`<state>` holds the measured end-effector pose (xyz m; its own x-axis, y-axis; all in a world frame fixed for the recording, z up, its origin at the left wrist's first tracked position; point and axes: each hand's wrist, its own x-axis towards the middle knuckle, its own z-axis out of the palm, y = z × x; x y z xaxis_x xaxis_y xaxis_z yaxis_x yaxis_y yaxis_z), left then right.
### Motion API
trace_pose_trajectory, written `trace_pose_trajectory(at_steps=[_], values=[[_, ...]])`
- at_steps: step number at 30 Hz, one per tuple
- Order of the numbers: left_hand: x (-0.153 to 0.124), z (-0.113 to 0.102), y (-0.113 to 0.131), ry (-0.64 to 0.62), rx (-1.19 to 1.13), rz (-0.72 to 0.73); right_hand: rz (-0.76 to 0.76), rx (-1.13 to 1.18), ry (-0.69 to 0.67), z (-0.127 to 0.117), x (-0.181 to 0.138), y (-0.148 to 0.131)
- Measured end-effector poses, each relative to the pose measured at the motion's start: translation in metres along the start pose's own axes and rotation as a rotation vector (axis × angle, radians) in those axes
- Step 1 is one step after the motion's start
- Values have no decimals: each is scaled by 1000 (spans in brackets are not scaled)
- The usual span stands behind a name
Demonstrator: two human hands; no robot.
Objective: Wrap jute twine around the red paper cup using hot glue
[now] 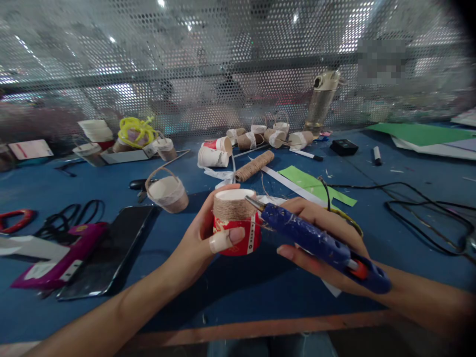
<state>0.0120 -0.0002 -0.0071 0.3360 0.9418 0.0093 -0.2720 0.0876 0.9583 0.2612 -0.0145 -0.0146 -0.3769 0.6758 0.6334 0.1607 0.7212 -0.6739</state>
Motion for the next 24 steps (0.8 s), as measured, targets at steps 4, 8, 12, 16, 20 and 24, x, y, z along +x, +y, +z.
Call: trace_pose_trajectory(at_steps=[4, 8, 12, 16, 20, 24], values=[[0, -3, 0, -1, -9, 13, -44, -91, 31, -6, 3, -2], [-1, -1, 2, 16, -11, 11, -33, -132, 40, -12, 2, -4], [-2, 0, 4, 33, -29, 16, 29, -141, -63, -15, -2, -3], [-4, -2, 2, 6, -5, 46, 104, -203, -92, -18, -6, -1], [-5, -6, -1, -9, 68, 93, 172, -227, -111, -18, -9, -1], [-6, -5, -1, -6, 122, 143, 125, -215, -99, -15, -9, -2]])
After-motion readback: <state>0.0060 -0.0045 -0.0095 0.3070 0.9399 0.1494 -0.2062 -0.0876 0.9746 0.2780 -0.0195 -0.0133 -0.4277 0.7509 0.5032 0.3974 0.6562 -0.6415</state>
